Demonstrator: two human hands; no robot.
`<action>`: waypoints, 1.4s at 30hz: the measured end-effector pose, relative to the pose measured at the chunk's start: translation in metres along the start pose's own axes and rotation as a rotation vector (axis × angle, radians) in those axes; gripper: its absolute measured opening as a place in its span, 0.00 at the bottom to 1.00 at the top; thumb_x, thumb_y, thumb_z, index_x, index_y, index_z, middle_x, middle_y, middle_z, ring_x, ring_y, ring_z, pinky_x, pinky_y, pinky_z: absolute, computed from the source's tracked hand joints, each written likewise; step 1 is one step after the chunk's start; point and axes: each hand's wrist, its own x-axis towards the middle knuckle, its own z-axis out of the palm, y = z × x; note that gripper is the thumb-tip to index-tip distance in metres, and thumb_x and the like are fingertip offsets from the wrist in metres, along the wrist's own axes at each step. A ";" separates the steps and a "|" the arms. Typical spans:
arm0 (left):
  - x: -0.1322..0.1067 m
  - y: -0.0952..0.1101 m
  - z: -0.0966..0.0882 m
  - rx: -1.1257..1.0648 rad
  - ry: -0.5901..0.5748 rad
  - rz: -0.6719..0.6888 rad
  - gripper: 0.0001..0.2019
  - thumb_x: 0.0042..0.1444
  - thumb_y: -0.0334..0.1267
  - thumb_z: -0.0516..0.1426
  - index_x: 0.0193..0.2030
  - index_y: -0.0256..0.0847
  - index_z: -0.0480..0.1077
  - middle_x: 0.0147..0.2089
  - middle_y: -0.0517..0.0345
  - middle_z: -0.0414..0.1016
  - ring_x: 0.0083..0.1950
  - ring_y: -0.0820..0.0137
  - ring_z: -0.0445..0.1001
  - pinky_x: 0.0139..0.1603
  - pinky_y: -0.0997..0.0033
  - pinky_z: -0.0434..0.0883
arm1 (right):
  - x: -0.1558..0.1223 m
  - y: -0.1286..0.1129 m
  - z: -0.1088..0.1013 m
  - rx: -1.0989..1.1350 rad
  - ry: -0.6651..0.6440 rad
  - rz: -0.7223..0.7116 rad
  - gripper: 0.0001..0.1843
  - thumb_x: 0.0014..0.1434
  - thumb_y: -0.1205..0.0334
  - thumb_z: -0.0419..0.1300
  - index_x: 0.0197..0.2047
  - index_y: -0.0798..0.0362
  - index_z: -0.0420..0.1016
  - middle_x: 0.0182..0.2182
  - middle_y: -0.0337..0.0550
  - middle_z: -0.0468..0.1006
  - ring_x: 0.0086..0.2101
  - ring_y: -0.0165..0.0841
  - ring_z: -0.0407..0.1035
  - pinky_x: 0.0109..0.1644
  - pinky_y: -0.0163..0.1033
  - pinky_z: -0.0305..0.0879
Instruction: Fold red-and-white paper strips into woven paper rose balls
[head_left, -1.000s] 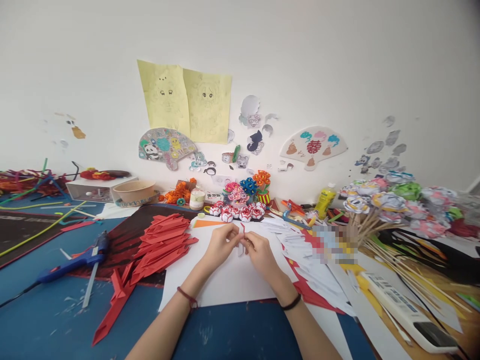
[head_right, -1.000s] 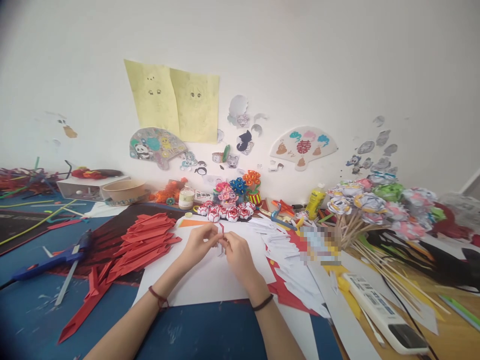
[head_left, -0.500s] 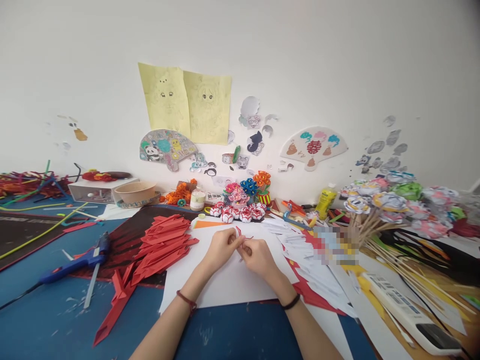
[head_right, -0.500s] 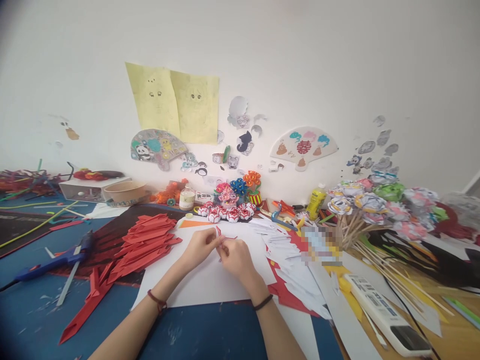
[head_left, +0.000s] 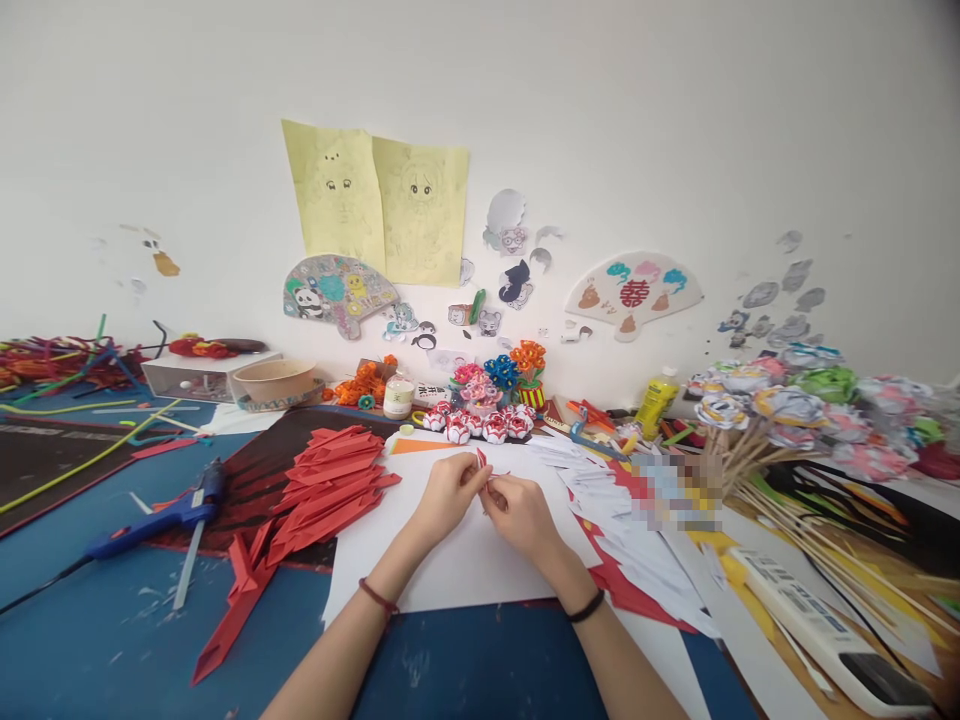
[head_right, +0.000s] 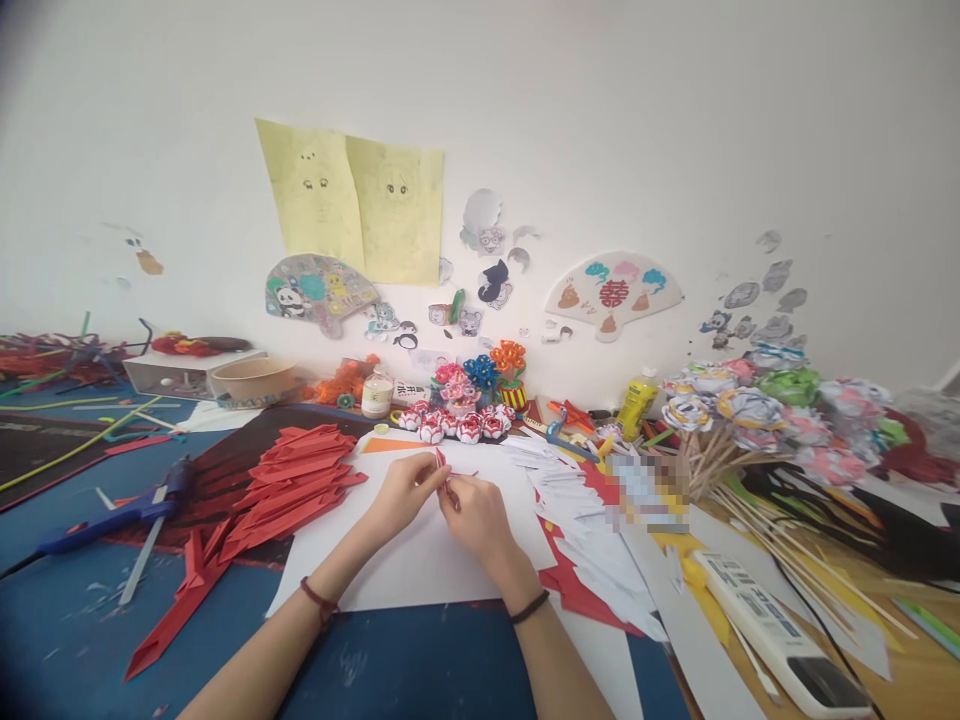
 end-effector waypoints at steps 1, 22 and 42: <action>0.000 0.000 0.000 0.002 -0.001 -0.003 0.16 0.60 0.43 0.52 0.22 0.39 0.60 0.21 0.65 0.59 0.24 0.75 0.56 0.26 0.75 0.53 | 0.000 0.000 0.000 -0.006 -0.003 -0.002 0.18 0.64 0.63 0.52 0.22 0.51 0.67 0.21 0.42 0.74 0.23 0.32 0.67 0.31 0.34 0.57; -0.006 -0.004 -0.003 0.420 -0.012 0.111 0.12 0.65 0.39 0.49 0.30 0.40 0.63 0.30 0.59 0.68 0.30 0.70 0.66 0.30 0.73 0.58 | 0.009 0.004 -0.012 0.432 -0.054 0.235 0.07 0.56 0.61 0.61 0.37 0.53 0.80 0.31 0.44 0.82 0.31 0.36 0.74 0.34 0.36 0.67; -0.007 -0.009 -0.002 0.840 -0.137 0.307 0.10 0.64 0.37 0.53 0.32 0.37 0.69 0.32 0.54 0.72 0.36 0.63 0.71 0.33 0.68 0.62 | 0.013 0.004 -0.020 0.820 0.093 0.448 0.18 0.50 0.48 0.67 0.26 0.56 0.74 0.20 0.42 0.76 0.22 0.33 0.71 0.29 0.36 0.68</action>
